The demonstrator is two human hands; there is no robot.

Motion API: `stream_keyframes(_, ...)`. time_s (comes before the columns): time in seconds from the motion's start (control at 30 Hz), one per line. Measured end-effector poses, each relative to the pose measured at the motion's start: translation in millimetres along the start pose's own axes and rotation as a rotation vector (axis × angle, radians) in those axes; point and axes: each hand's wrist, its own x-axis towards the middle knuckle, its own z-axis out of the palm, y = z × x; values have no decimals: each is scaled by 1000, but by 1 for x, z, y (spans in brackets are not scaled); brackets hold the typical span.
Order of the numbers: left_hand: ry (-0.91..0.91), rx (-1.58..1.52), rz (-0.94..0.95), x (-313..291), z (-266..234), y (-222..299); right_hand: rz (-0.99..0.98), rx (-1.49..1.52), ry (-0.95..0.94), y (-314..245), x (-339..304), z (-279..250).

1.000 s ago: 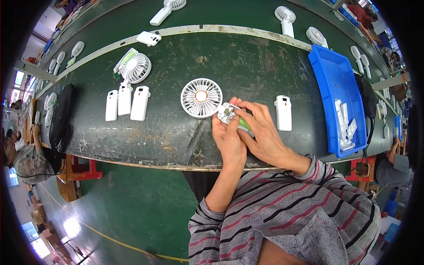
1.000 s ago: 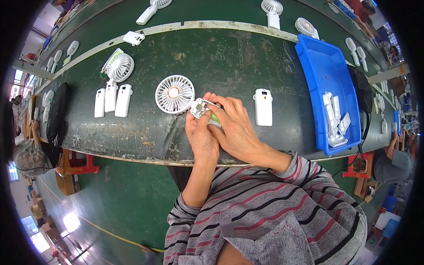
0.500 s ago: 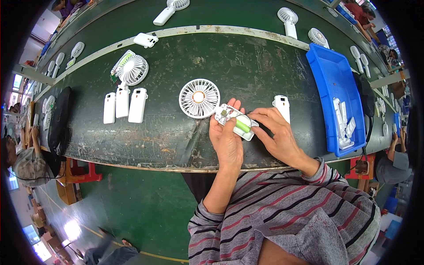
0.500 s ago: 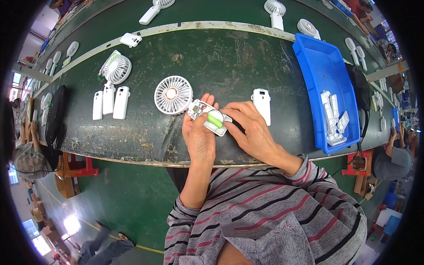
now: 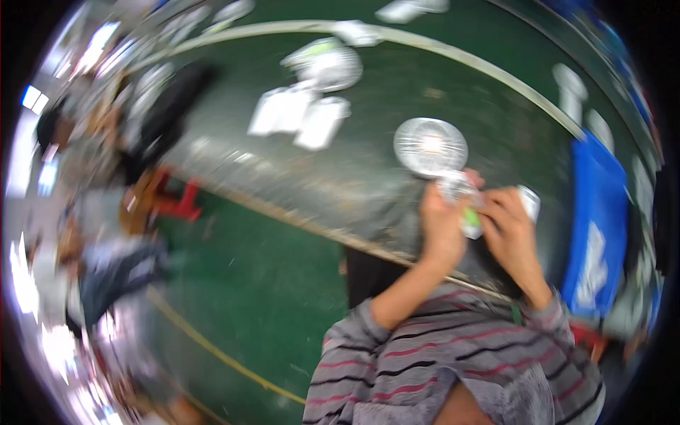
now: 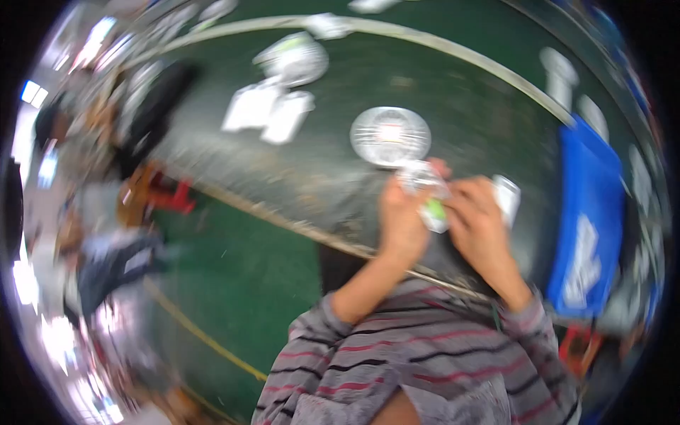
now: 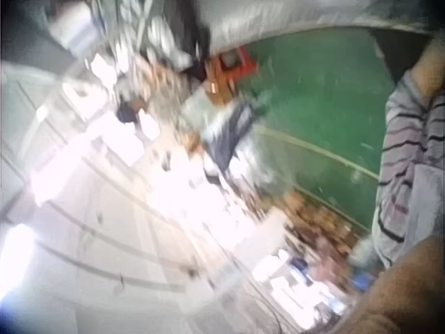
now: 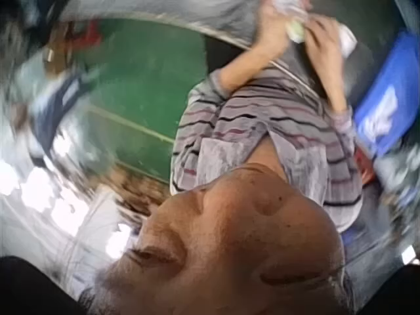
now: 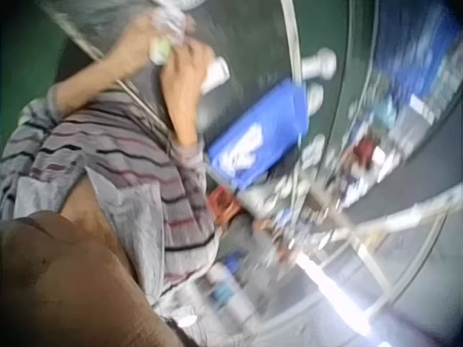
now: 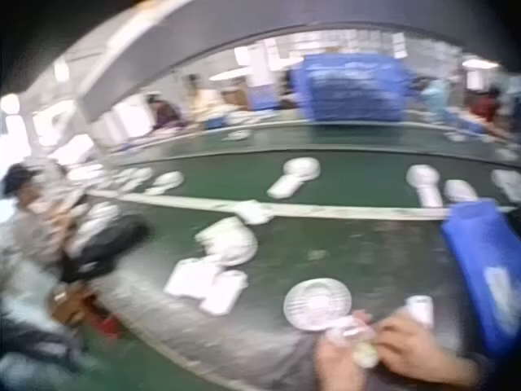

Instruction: The person assembles portable fans by fitting circuit boards, wires, and batteries into handle casings, snapping the plastic casing pieces together by hand, testing the fans, and placing assembled fans onto the conveyor belt.

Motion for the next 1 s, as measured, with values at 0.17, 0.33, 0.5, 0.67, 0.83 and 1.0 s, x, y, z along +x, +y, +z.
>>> stream_keyframes(0.17,-22,-125,-15,1,7,-29,34,-33,-68,-10,-10,-20)
stream_keyframes(0.33,6,-158,-75,0,0,-16,221,184,40,3,-16,-29)
stream_keyframes(0.5,-3,-238,-131,-4,7,-6,255,-307,61,54,-41,-44)
stream_keyframes(0.67,-5,-289,-167,-1,13,-2,485,-157,-58,54,-43,-49)
stream_keyframes(0.83,10,-276,-145,1,10,-3,328,-83,-50,48,-41,-45)
stream_keyframes(1.0,10,-253,-124,-2,9,-2,357,-215,-83,65,-63,-50)
